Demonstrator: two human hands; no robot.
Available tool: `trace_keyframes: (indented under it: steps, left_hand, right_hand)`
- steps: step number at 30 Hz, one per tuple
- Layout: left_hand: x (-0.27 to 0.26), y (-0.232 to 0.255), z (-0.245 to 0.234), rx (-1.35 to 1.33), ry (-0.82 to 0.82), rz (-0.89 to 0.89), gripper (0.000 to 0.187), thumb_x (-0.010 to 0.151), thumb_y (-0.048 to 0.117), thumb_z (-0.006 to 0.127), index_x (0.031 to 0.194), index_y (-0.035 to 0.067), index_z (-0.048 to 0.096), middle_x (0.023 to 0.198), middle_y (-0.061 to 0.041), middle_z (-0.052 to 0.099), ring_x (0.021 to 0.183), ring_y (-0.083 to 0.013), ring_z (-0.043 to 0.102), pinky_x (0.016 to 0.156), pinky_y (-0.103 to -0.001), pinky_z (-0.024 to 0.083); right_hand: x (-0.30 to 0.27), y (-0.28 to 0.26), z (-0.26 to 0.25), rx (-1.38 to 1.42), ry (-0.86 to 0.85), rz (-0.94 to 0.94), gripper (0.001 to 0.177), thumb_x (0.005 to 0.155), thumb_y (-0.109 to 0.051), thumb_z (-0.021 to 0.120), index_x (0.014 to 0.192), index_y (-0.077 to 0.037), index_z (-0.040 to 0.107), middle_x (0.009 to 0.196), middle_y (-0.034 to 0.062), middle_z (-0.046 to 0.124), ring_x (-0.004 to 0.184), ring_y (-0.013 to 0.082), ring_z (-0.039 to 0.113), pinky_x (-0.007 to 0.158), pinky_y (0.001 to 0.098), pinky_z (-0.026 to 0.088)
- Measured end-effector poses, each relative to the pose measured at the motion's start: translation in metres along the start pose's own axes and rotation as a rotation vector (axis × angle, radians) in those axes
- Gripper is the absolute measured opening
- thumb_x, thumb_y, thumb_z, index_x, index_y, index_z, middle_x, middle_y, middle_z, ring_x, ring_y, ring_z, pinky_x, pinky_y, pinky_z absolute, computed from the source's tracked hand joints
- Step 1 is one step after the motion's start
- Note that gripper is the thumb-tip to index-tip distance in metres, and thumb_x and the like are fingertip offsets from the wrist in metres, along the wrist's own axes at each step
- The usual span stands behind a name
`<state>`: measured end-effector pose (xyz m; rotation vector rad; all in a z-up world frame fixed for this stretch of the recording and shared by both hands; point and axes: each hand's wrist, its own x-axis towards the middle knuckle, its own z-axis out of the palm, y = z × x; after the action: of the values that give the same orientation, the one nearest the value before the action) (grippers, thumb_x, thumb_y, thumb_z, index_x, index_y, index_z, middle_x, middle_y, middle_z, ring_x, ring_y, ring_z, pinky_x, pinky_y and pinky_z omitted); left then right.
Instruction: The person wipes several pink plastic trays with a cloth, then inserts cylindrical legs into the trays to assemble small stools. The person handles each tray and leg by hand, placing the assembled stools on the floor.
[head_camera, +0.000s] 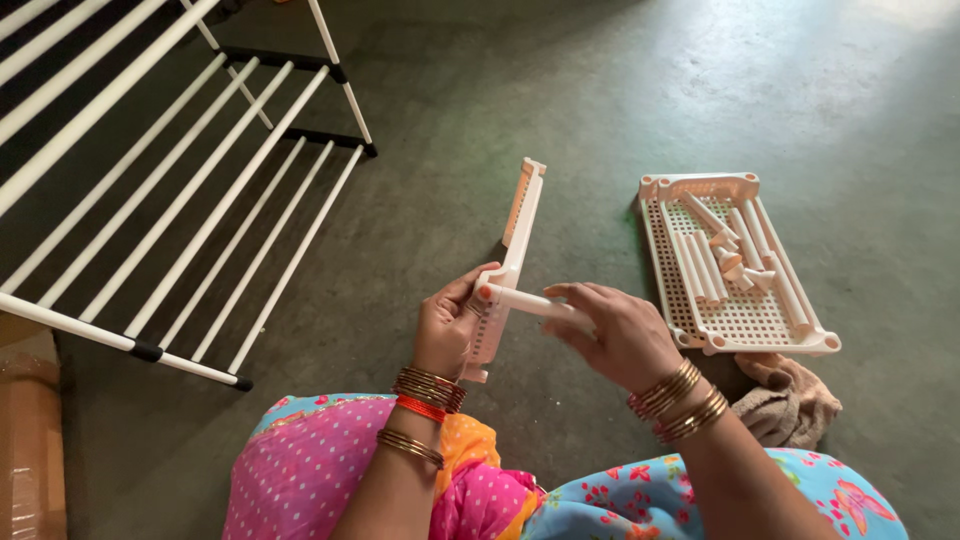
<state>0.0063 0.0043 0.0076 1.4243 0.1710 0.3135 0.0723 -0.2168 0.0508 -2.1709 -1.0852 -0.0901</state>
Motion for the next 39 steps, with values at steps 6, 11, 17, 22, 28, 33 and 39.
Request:
trace_keyframes:
  steps: [6, 11, 17, 22, 28, 33, 39]
  left_hand:
    - [0.001, -0.002, 0.001, -0.035, 0.019, -0.03, 0.04, 0.099, 0.033, 0.065, 0.127, 0.006, 0.073, 0.099, 0.0, 0.076, 0.083, -0.0052, 0.064, 0.073, -0.024, 0.055]
    - [-0.002, -0.005, -0.001, -0.06, 0.0, -0.018, 0.04, 0.098, 0.031, 0.067, 0.129, 0.006, 0.072, 0.102, 0.001, 0.075, 0.087, -0.0042, 0.064, 0.077, -0.024, 0.056]
    - [-0.002, -0.007, -0.002, -0.022, -0.023, 0.009, 0.04, 0.098, 0.03, 0.068, 0.13, 0.007, 0.072, 0.101, 0.001, 0.076, 0.086, -0.0041, 0.063, 0.076, -0.024, 0.056]
    - [-0.002, -0.008, -0.001, 0.012, 0.001, 0.011, 0.038, 0.099, 0.03, 0.067, 0.13, 0.009, 0.073, 0.1, 0.0, 0.076, 0.085, -0.004, 0.063, 0.075, -0.024, 0.056]
    - [0.003, -0.023, -0.003, 0.019, -0.017, -0.008, 0.041, 0.098, 0.031, 0.066, 0.132, 0.01, 0.071, 0.106, -0.002, 0.077, 0.089, -0.006, 0.067, 0.078, -0.026, 0.058]
    - [0.014, -0.057, -0.01, -0.1, -0.14, 0.081, 0.053, 0.102, 0.022, 0.066, 0.152, 0.01, 0.052, 0.131, -0.007, 0.069, 0.111, -0.0076, 0.065, 0.095, -0.024, 0.055]
    - [0.002, -0.143, -0.023, -0.082, -0.124, -0.222, 0.041, 0.09, 0.007, 0.07, 0.13, 0.005, 0.061, 0.112, -0.006, 0.072, 0.095, -0.0115, 0.073, 0.075, -0.034, 0.067]
  right_hand:
    - [-0.007, -0.01, 0.003, -0.278, 0.108, -0.081, 0.032, 0.092, -0.031, 0.07, 0.117, -0.011, 0.07, 0.081, 0.0083, 0.067, 0.068, 0.0303, 0.068, 0.057, 0.0429, 0.053]
    - [-0.001, -0.007, -0.002, -0.203, 0.068, -0.066, 0.03, 0.09, -0.03, 0.071, 0.114, -0.012, 0.072, 0.079, 0.0083, 0.069, 0.066, 0.0309, 0.068, 0.056, 0.0435, 0.052]
    - [0.003, -0.006, -0.007, -0.054, -0.005, 0.03, 0.031, 0.088, -0.029, 0.072, 0.112, -0.01, 0.075, 0.087, 0.0135, 0.074, 0.072, 0.0324, 0.072, 0.061, 0.0408, 0.056]
    - [0.007, -0.005, -0.007, 0.011, -0.111, 0.209, 0.031, 0.088, -0.031, 0.072, 0.113, -0.013, 0.075, 0.082, 0.014, 0.074, 0.071, 0.0312, 0.074, 0.062, 0.0401, 0.056]
    - [0.007, -0.001, -0.004, 0.016, -0.093, 0.183, 0.032, 0.088, -0.031, 0.072, 0.114, -0.013, 0.075, 0.087, 0.0124, 0.076, 0.074, 0.0295, 0.074, 0.064, 0.0398, 0.057]
    - [0.008, 0.003, -0.004, -0.093, -0.021, 0.102, 0.032, 0.086, -0.03, 0.074, 0.114, -0.016, 0.075, 0.094, 0.0092, 0.073, 0.078, 0.0306, 0.071, 0.067, 0.0418, 0.055]
    - [0.005, 0.011, -0.001, -0.194, -0.013, 0.018, 0.03, 0.087, -0.029, 0.073, 0.115, -0.02, 0.076, 0.089, 0.0038, 0.068, 0.087, 0.0276, 0.066, 0.074, 0.0417, 0.053]
